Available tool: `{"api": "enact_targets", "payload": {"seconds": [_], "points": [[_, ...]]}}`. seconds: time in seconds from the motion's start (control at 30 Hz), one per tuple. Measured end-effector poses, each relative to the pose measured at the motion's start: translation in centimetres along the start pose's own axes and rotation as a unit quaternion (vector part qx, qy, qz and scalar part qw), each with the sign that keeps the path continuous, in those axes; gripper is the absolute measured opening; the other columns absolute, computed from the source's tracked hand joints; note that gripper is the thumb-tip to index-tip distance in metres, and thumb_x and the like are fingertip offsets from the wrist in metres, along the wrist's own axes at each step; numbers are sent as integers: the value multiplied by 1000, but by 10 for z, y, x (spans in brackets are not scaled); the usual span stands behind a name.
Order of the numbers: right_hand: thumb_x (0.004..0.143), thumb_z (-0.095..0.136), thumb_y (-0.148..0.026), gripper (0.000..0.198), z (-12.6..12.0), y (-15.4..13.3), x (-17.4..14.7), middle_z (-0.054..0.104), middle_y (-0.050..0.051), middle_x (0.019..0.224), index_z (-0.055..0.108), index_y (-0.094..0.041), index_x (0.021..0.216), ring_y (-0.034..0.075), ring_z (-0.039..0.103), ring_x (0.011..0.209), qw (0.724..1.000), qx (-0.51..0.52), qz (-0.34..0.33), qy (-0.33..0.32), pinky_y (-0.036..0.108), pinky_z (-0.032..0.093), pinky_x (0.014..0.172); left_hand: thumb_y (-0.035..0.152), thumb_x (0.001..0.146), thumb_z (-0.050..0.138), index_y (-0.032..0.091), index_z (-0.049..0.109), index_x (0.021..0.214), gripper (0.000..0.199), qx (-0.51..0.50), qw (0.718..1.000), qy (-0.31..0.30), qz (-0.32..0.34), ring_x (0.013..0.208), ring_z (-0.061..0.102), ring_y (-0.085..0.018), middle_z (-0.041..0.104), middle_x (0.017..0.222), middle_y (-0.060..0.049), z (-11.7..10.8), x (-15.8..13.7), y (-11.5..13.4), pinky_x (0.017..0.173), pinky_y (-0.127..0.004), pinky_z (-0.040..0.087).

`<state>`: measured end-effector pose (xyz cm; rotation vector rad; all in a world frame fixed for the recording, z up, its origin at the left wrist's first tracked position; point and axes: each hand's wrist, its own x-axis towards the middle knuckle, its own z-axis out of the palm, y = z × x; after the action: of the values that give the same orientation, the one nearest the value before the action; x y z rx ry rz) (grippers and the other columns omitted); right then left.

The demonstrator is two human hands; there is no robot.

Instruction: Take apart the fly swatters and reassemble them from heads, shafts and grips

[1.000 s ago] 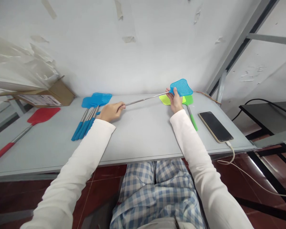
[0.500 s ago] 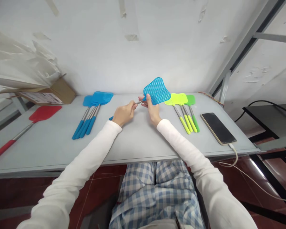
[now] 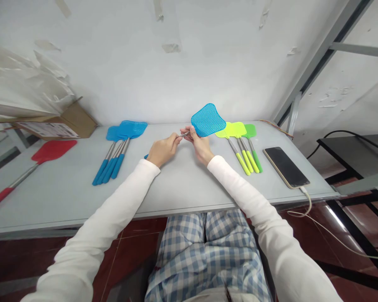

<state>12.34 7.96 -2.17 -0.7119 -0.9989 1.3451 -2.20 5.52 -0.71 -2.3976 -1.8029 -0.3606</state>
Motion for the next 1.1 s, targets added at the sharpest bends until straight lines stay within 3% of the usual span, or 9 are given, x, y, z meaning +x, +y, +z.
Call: {"api": "enact_targets", "payload": {"seconds": [0.2, 0.57, 0.77, 0.87, 1.0, 1.1], "points": [[79, 72, -51, 32, -22, -14, 20, 70, 0, 82, 62, -21, 85, 13, 69, 85, 998, 23, -18, 50, 29, 55, 89, 49, 102, 17, 17, 59, 115, 54, 50, 999, -11, 6, 86, 71, -27, 74, 94, -15, -5, 3, -12, 64, -30, 38], [86, 65, -49, 30, -96, -64, 59, 67, 0, 86, 64, -19, 91, 10, 68, 91, 976, -5, -77, 202, 24, 53, 80, 44, 100, 23, 19, 64, 111, 49, 78, 996, -29, -24, 93, 69, -30, 74, 98, -14, -25, 0, -80, 70, -32, 40], [95, 54, -42, 25, -132, -61, 73, 65, 2, 88, 61, -18, 91, 9, 66, 87, 953, 12, -83, 293, 23, 54, 81, 43, 97, 26, 21, 69, 104, 49, 91, 994, -5, -61, 92, 67, -30, 73, 91, -13, -21, -10, -112, 69, -33, 38], [98, 44, -42, 31, -139, -52, 73, 67, 6, 97, 61, -17, 91, 11, 67, 91, 949, 8, -72, 308, 25, 55, 85, 44, 95, 28, 22, 69, 96, 46, 77, 994, -4, -71, 87, 66, -28, 72, 86, -11, -18, -12, -111, 67, -32, 36], [97, 27, -57, 51, -150, -48, 70, 67, 12, 110, 61, -18, 96, 15, 67, 104, 963, -40, -71, 258, 32, 55, 90, 44, 93, 33, 23, 67, 91, 41, 54, 996, -9, -68, 83, 65, -26, 70, 80, -8, -22, -12, -99, 64, -30, 34], [98, 22, -56, 53, -157, -51, 71, 66, 13, 118, 59, -19, 97, 14, 66, 109, 959, -46, -86, 266, 32, 54, 93, 47, 92, 34, 23, 66, 91, 40, 41, 997, -13, -67, 82, 65, -24, 70, 79, -7, -23, -12, -98, 63, -30, 34]]}}
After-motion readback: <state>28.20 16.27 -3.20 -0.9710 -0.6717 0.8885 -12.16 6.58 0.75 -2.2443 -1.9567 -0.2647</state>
